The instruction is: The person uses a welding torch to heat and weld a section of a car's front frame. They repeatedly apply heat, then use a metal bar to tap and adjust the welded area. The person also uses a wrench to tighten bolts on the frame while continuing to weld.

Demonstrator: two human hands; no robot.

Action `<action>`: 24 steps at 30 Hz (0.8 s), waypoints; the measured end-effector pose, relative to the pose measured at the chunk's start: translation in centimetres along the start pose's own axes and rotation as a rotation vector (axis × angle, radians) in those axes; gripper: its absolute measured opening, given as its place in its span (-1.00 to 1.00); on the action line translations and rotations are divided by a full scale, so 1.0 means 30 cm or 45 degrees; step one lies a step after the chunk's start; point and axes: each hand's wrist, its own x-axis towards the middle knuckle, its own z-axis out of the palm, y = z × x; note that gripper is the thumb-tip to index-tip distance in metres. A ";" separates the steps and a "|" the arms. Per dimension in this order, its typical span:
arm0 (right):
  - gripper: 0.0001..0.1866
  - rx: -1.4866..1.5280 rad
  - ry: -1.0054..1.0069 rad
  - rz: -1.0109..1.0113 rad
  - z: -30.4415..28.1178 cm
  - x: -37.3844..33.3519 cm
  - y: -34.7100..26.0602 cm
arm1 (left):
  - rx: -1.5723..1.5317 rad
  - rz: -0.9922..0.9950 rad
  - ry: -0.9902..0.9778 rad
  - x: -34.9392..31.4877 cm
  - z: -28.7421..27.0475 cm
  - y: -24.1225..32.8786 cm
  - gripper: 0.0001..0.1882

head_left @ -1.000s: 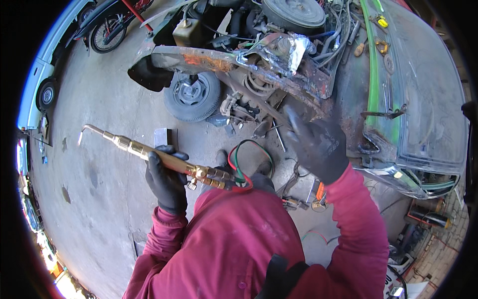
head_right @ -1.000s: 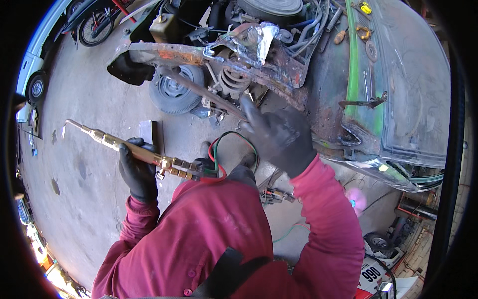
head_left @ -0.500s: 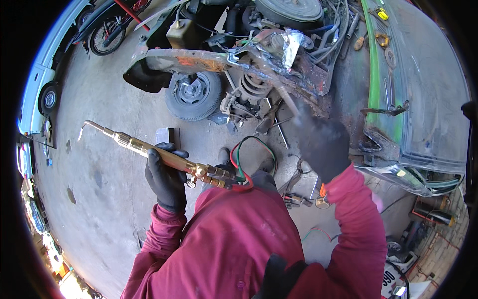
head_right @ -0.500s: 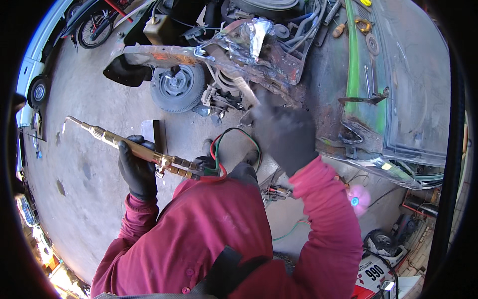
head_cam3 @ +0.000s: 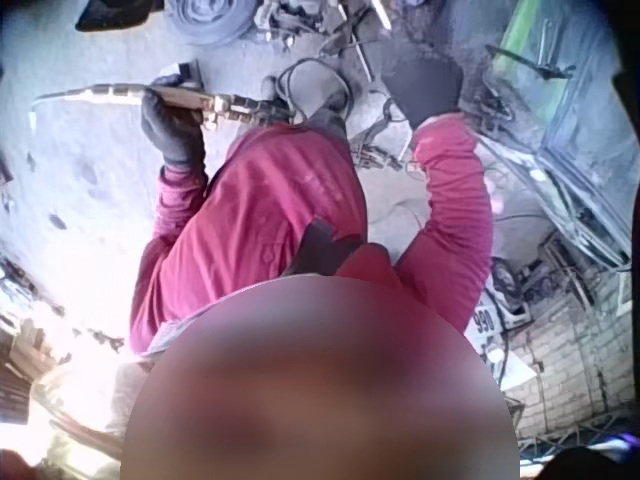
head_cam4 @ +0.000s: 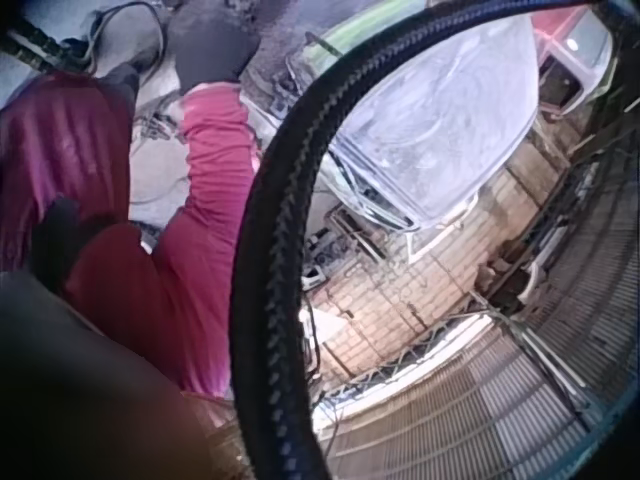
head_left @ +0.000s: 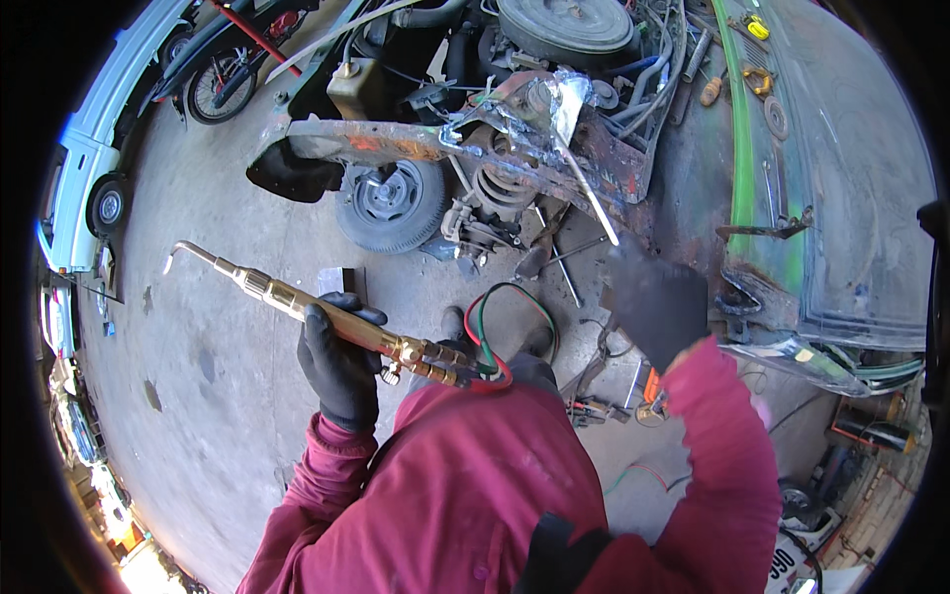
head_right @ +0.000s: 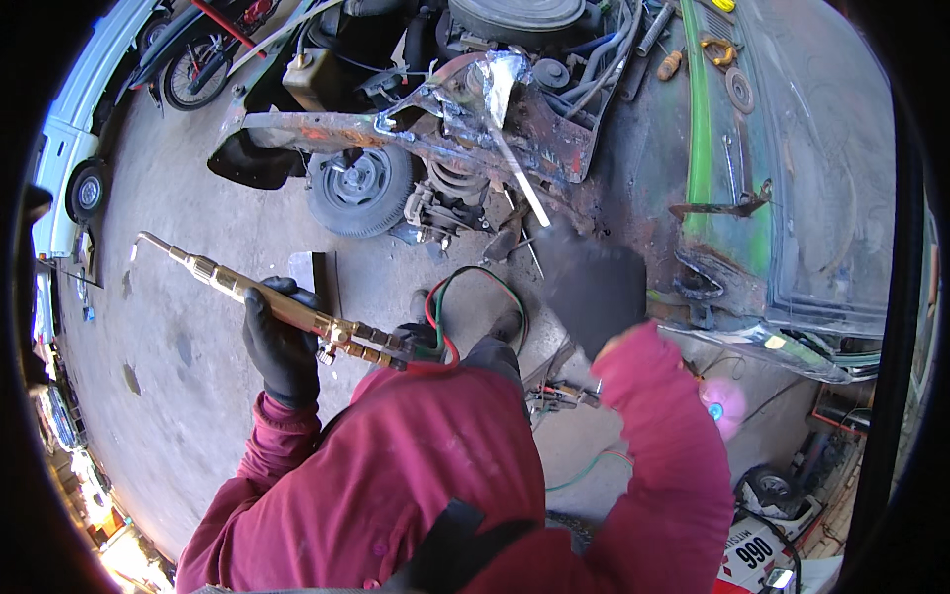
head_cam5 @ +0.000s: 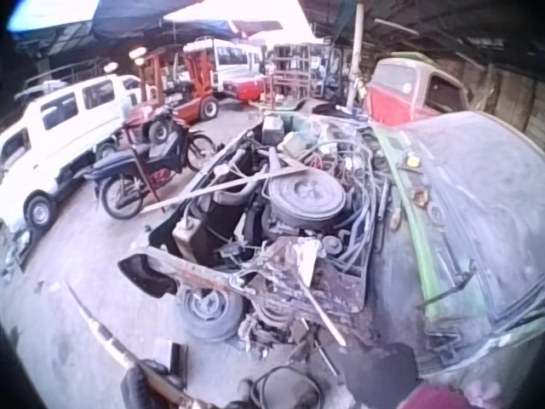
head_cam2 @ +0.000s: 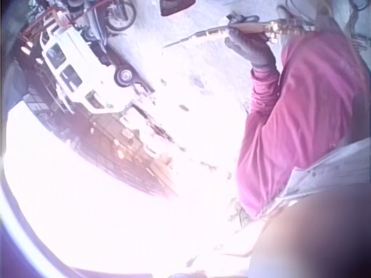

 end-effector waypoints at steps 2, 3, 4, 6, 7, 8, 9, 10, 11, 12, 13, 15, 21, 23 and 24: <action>-0.87 0.249 0.216 -0.180 0.025 -0.028 0.010 | 0.023 -0.040 0.023 -0.014 0.009 0.002 -0.36; -0.87 0.199 0.426 -0.331 0.050 -0.033 0.024 | 0.008 -0.026 0.024 -0.002 0.019 0.000 -0.36; -0.84 0.123 0.340 -0.185 0.077 -0.043 0.043 | 0.015 -0.026 0.005 -0.004 0.023 0.001 -0.36; -0.78 -0.023 0.056 0.024 0.135 -0.071 0.083 | 0.018 -0.006 -0.013 -0.007 0.030 0.007 -0.36; -0.76 0.075 0.013 0.207 0.165 -0.088 0.098 | 0.064 0.017 -0.002 -0.011 0.035 0.008 -0.35; -0.73 0.168 0.067 0.265 0.193 -0.108 0.112 | 0.054 0.031 0.024 -0.006 0.043 0.006 -0.35; -0.73 0.260 0.230 0.263 0.218 -0.141 0.108 | 0.059 0.012 0.044 -0.012 0.046 0.008 -0.35; -0.73 0.311 0.373 0.310 0.243 -0.171 0.106 | 0.040 0.002 0.059 -0.018 0.051 0.008 -0.34; -0.73 0.424 0.335 0.460 0.263 -0.201 0.098 | 0.049 -0.003 0.057 -0.013 0.057 0.008 -0.34; -0.72 0.510 0.398 0.554 0.281 -0.233 0.090 | 0.051 -0.017 0.061 -0.021 0.059 0.009 -0.34; -0.72 0.578 0.408 0.677 0.300 -0.254 0.084 | 0.050 -0.035 0.080 -0.024 0.061 0.012 -0.34; -0.69 0.608 0.266 0.962 0.329 -0.286 0.100 | 0.083 -0.017 0.070 -0.033 0.069 0.014 -0.35; -0.43 0.353 0.349 0.971 0.435 -0.242 0.282 | 0.103 -0.018 0.077 -0.067 0.130 0.007 -0.35; -0.37 0.112 0.378 0.780 0.484 -0.229 0.300 | 0.116 -0.028 0.070 -0.081 0.162 0.005 -0.35; -0.33 0.091 0.309 0.788 0.508 -0.226 0.300 | 0.110 -0.033 0.063 -0.090 0.179 0.004 -0.34</action>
